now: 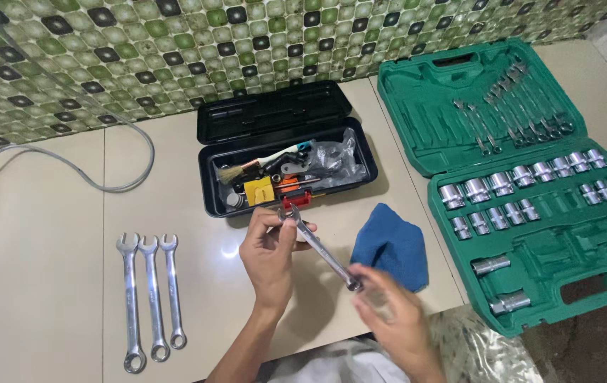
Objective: The person repeatedly takes wrenches from a green toolbox, wipes each one with a blue cloth, and places them in a row on the countertop. The person continues this process for multiple wrenches throughout the clip.
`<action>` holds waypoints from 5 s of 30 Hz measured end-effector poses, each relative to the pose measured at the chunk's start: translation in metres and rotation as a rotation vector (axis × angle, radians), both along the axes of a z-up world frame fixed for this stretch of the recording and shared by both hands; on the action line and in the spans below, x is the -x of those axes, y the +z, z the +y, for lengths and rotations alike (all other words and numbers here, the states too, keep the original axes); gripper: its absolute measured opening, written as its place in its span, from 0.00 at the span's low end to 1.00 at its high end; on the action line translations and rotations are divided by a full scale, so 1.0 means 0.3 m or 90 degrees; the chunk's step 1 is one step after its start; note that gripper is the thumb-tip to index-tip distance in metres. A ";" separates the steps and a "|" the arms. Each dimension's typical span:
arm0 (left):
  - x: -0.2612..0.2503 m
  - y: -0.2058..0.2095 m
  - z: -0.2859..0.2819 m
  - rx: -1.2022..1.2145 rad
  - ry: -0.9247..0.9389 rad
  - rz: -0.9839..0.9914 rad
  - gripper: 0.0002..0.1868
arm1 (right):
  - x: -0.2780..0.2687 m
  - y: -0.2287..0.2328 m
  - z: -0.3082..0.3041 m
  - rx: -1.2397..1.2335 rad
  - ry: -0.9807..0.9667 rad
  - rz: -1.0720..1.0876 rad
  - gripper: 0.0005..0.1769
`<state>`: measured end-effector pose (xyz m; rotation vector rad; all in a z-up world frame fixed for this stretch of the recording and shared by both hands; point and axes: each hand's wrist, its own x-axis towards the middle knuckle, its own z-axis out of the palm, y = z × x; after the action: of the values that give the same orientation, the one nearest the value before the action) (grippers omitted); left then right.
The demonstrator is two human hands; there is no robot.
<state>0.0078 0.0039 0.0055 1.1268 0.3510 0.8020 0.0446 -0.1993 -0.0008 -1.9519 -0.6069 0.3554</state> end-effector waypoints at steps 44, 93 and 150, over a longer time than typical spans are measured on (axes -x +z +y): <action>0.423 -0.088 0.151 -0.585 0.176 0.552 0.11 | 0.222 -0.067 0.356 -0.052 0.264 -0.372 0.13; 0.504 -0.086 0.270 -0.712 0.137 0.536 0.10 | 0.198 -0.014 0.354 0.004 0.247 -0.338 0.09; -1.169 -0.208 -0.393 -0.364 -0.299 0.185 0.19 | -1.133 -0.102 -0.270 -0.156 -0.108 0.058 0.08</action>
<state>0.3585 -0.1139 -0.0569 1.7885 0.0796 0.3173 0.3845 -0.2802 -0.0315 -1.7269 -0.4027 0.2487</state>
